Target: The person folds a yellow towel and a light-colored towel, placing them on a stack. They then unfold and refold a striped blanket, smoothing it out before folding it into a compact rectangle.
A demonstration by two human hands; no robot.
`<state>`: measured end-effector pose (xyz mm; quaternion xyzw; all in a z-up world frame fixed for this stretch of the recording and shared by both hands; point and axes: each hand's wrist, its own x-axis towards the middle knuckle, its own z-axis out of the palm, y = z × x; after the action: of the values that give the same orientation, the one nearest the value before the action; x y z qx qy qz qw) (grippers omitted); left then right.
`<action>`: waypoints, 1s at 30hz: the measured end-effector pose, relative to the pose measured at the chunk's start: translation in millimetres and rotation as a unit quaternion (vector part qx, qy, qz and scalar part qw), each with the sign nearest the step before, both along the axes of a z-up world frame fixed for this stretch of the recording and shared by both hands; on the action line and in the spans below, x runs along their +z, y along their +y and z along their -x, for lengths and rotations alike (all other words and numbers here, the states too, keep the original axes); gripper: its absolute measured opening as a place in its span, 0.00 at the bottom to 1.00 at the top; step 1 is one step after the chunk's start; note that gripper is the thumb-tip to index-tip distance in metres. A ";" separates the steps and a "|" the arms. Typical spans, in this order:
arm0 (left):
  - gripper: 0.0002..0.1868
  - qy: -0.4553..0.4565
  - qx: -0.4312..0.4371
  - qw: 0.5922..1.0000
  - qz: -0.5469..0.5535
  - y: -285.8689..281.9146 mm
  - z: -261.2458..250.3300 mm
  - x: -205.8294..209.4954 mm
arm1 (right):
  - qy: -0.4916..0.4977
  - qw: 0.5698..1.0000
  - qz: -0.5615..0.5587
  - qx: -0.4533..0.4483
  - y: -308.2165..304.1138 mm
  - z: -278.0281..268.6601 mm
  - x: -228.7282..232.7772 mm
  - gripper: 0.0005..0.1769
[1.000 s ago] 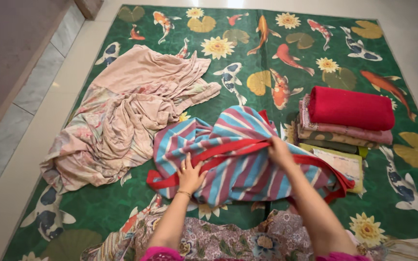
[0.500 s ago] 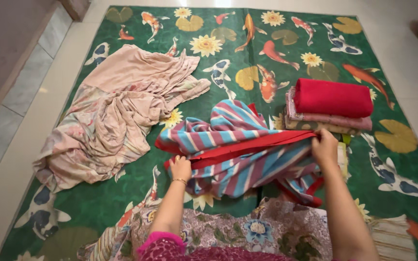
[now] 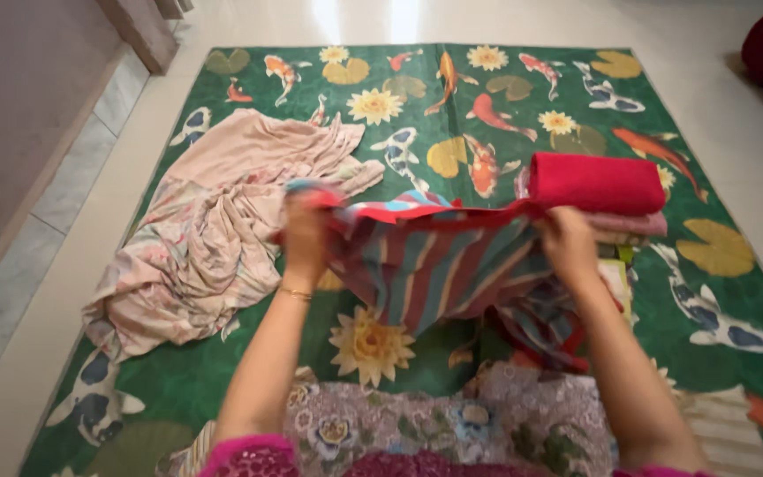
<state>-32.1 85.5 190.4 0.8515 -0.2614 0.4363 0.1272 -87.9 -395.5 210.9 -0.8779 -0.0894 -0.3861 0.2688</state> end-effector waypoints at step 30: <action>0.46 0.518 0.159 0.831 0.125 15.1 -15.6 -218.4 | 0.360 0.893 0.135 -0.232 -64.3 -39.7 -171.0 0.23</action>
<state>-16.5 100.6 -28.0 0.9593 0.0387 -0.0251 0.2785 -48.2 -459.8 40.0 -0.9804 0.1684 -0.0792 0.0640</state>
